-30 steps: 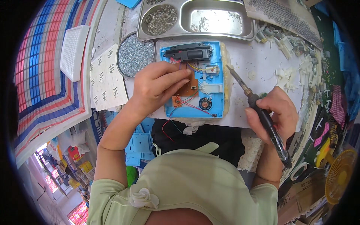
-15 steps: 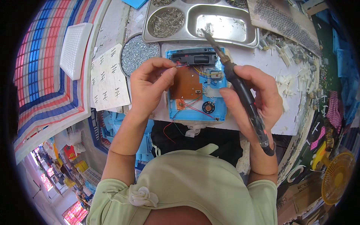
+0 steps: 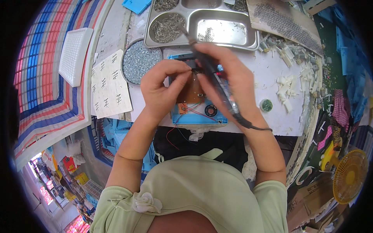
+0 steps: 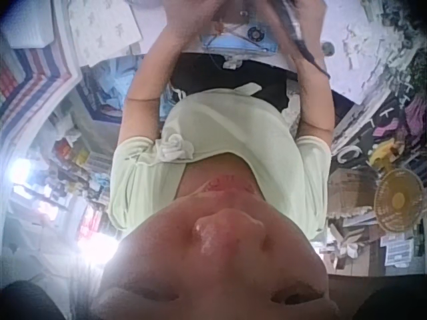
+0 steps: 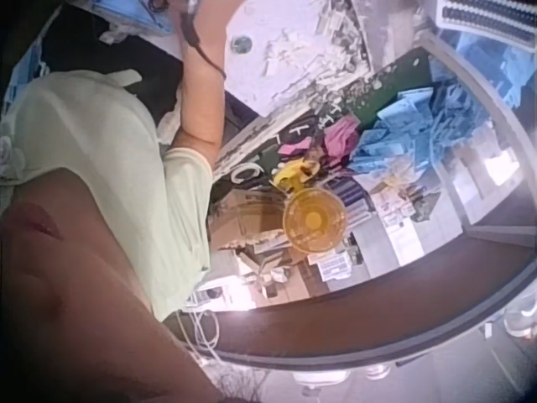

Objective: The recorder is assembling an electronic device by soldering wires and screwing components together.

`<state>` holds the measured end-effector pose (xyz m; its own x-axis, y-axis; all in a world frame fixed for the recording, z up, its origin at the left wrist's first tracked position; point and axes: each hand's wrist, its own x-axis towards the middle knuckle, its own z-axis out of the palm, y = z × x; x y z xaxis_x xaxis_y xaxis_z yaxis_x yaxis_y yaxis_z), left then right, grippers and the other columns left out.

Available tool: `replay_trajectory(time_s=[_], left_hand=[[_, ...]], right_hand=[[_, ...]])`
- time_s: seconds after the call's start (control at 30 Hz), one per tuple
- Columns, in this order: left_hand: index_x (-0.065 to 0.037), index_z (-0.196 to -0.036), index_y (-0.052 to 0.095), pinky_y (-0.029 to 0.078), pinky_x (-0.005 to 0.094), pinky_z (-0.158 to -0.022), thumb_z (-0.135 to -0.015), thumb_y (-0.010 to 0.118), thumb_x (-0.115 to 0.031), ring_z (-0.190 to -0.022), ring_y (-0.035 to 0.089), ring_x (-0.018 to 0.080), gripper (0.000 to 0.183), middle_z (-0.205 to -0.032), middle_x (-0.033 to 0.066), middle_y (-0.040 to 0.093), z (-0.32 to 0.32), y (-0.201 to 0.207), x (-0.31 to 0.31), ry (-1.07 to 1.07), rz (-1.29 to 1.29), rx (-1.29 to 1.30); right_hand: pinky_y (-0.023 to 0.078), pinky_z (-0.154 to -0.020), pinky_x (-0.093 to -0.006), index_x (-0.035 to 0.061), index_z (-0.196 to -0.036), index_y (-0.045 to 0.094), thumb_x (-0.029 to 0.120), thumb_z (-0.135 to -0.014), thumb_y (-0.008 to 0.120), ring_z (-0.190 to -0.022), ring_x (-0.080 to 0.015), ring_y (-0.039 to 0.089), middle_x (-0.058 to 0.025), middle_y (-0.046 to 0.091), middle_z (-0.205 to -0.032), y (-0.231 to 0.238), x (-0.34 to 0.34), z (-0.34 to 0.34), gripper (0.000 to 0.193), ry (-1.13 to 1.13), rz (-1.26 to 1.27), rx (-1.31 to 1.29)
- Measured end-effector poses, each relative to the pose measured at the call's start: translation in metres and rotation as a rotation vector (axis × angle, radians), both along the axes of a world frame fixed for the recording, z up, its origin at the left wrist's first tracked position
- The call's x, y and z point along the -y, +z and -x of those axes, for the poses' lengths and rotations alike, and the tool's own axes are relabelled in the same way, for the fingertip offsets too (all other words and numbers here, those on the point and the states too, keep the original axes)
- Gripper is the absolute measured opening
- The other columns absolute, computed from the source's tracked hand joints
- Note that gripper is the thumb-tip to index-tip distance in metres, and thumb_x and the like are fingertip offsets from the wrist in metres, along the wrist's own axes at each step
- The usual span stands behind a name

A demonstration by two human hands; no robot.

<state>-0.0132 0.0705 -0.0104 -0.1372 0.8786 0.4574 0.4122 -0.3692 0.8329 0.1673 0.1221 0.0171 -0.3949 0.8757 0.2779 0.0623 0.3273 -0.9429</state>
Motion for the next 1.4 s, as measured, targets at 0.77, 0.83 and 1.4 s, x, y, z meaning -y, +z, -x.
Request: replay_trajectory(time_s=[0.77,0.83,1.4], left_hand=[[0.001,-0.11,0.061,0.054,0.0238,-0.066,-0.099,0.062,-0.002,-0.075,0.067,0.0098,0.011,-0.095,0.0104,0.071,-0.02,0.014,0.011,-0.111,0.377,0.273],[0.0,-0.104,0.065,0.056,0.0269,-0.062,-0.095,0.067,-0.004,-0.069,0.069,0.0138,0.01,-0.088,0.0103,0.07,-0.019,0.015,0.01,-0.071,0.337,0.215],[0.002,-0.086,0.067,0.054,0.0312,-0.071,-0.081,0.074,-0.002,-0.084,0.063,0.0223,0.009,-0.108,0.0131,0.056,-0.014,0.007,0.003,0.08,0.184,-0.291]], right_hand=[[0.057,-0.088,-0.0277,0.0014,-0.132,0.055,-0.012,-0.087,0.071,-0.1,-0.0159,0.071,-0.0106,0.067,-0.112,-0.016,0.017,0.005,0.049,-0.113,-0.076,-0.156],[0.057,-0.088,-0.0276,0.0014,-0.132,0.056,-0.013,-0.087,0.071,-0.099,-0.0157,0.071,-0.0105,0.067,-0.112,-0.017,0.018,0.004,0.049,-0.114,-0.037,-0.164],[0.042,-0.066,-0.0255,-0.0049,-0.113,0.065,0.002,-0.08,0.08,-0.078,-0.0151,0.058,-0.0121,0.066,-0.092,0.002,0.017,-0.069,0.037,-0.087,-0.199,0.024]])
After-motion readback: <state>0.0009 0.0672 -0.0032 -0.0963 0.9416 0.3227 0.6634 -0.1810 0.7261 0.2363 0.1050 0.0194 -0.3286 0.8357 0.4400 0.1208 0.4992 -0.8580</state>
